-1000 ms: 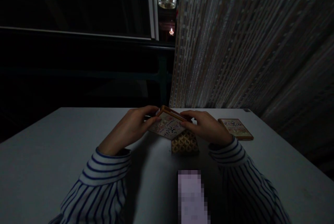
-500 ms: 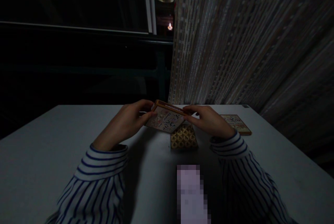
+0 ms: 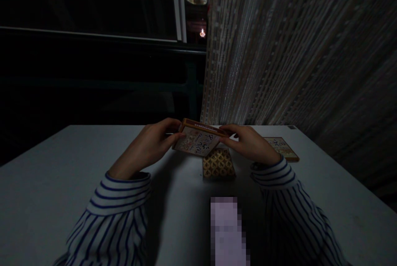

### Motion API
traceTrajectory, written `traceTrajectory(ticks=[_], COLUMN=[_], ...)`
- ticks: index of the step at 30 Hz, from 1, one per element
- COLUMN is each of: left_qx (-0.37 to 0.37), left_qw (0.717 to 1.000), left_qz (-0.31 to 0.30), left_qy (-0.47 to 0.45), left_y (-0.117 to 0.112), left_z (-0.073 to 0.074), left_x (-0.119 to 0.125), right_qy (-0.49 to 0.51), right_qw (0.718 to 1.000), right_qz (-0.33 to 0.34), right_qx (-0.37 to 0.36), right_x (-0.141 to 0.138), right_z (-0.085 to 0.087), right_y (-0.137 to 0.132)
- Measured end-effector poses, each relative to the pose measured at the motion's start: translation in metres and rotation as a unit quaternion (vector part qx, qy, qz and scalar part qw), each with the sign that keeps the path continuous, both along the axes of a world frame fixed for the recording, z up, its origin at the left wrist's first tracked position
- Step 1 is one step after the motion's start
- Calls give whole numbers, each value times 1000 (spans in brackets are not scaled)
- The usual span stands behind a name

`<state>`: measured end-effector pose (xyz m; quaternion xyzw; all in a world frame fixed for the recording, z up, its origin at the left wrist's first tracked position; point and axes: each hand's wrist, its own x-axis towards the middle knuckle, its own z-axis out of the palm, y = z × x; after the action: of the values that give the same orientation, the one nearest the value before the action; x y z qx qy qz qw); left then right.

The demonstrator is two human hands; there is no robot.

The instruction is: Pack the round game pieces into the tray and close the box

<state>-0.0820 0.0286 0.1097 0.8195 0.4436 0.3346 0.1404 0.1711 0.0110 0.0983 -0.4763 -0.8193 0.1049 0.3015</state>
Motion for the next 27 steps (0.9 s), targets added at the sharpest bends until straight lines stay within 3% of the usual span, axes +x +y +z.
traceTrajectory(ticks=[14, 22, 27], left_qx=[-18, 27, 62], left_qw=[1000, 999, 995], left_qz=[-13, 29, 2], left_qy=[18, 33, 77], left_y=[2, -3, -8], left_z=[-3, 2, 1], left_x=[-2, 4, 12], right_qy=[-2, -29, -35], right_qw=[1000, 999, 999], right_qz=[-8, -15, -6], right_qx=[19, 17, 21], right_x=[1, 1, 0], right_z=[2, 1, 0], right_y=[-3, -2, -1])
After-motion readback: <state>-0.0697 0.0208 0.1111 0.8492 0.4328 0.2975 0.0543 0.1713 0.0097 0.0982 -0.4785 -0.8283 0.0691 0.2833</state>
